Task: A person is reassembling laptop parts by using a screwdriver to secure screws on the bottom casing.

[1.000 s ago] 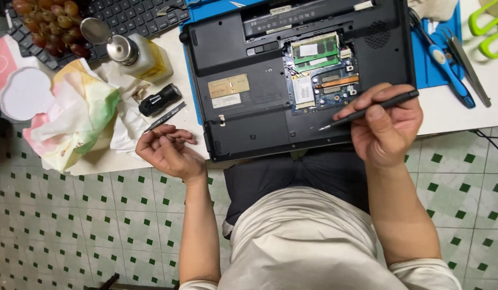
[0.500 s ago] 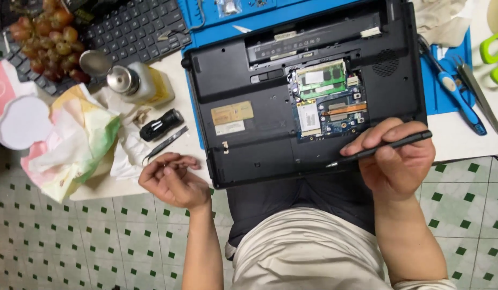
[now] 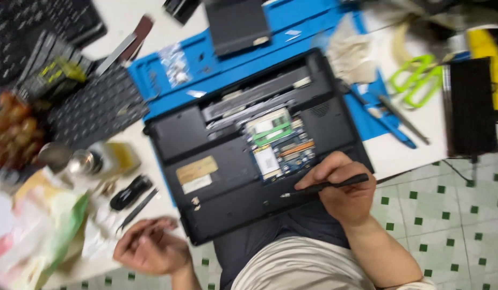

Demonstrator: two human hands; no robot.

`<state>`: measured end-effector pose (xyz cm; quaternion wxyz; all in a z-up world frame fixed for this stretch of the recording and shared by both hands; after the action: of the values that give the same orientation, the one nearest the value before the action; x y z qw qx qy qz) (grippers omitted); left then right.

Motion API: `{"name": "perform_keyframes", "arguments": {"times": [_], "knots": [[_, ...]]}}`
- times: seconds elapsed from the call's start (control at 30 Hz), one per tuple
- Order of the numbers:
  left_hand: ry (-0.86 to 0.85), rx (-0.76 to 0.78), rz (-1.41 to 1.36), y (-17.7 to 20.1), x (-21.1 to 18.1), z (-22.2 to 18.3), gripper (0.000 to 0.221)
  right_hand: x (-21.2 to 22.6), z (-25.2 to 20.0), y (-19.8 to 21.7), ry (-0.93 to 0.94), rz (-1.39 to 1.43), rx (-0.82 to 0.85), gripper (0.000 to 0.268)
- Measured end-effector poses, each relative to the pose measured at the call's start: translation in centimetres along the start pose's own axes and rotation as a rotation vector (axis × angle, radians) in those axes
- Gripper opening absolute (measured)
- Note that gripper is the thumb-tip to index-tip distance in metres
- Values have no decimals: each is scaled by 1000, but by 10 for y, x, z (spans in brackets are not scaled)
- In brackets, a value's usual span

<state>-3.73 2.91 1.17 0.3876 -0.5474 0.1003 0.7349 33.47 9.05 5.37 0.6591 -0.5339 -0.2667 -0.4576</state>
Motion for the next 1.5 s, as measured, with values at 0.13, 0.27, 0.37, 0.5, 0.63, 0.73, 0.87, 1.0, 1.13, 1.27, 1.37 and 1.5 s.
{"name": "perform_keyframes", "arguments": {"times": [0.13,0.27,0.37,0.5,0.63,0.73,0.87,1.0,1.13,1.27,1.37,1.5], "knots": [[50,0,217,-16,-16,-4,45,18,-2,50,242,-183,-321,22],[88,80,238,9,6,-7,38,58,17,83,413,-951,-573,19],[66,156,264,26,25,-9,40,65,22,110,337,-1150,-649,19],[124,79,232,40,41,-9,36,62,32,123,339,-1101,-498,27],[87,90,232,8,8,-8,35,57,47,114,424,-1207,-257,25],[87,16,204,-4,-2,-8,21,55,61,115,540,-1310,-194,26],[26,12,261,-17,-11,-5,28,50,76,117,532,-1360,-115,23],[91,-49,196,-13,-9,-4,26,43,84,95,628,-1569,93,23],[59,-14,97,-5,0,-2,18,34,85,83,683,-1779,160,17],[69,-11,76,-1,2,-1,14,27,86,93,632,-1843,206,13],[60,18,92,-2,1,0,13,29,92,92,542,-1894,214,27],[61,23,85,-4,-2,0,12,45,82,86,546,-1914,175,17]]}}
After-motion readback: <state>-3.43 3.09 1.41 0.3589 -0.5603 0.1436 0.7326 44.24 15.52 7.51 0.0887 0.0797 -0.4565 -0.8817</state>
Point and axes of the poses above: each hand's wrist, its own z-axis towards the middle knuckle, its own y-axis out of the back of the hand, x = y × z, the point moved 6 cm from there along z, towards the middle knuckle, and after that the axes turned 4 degrees about -z, right-handed, at the moved point
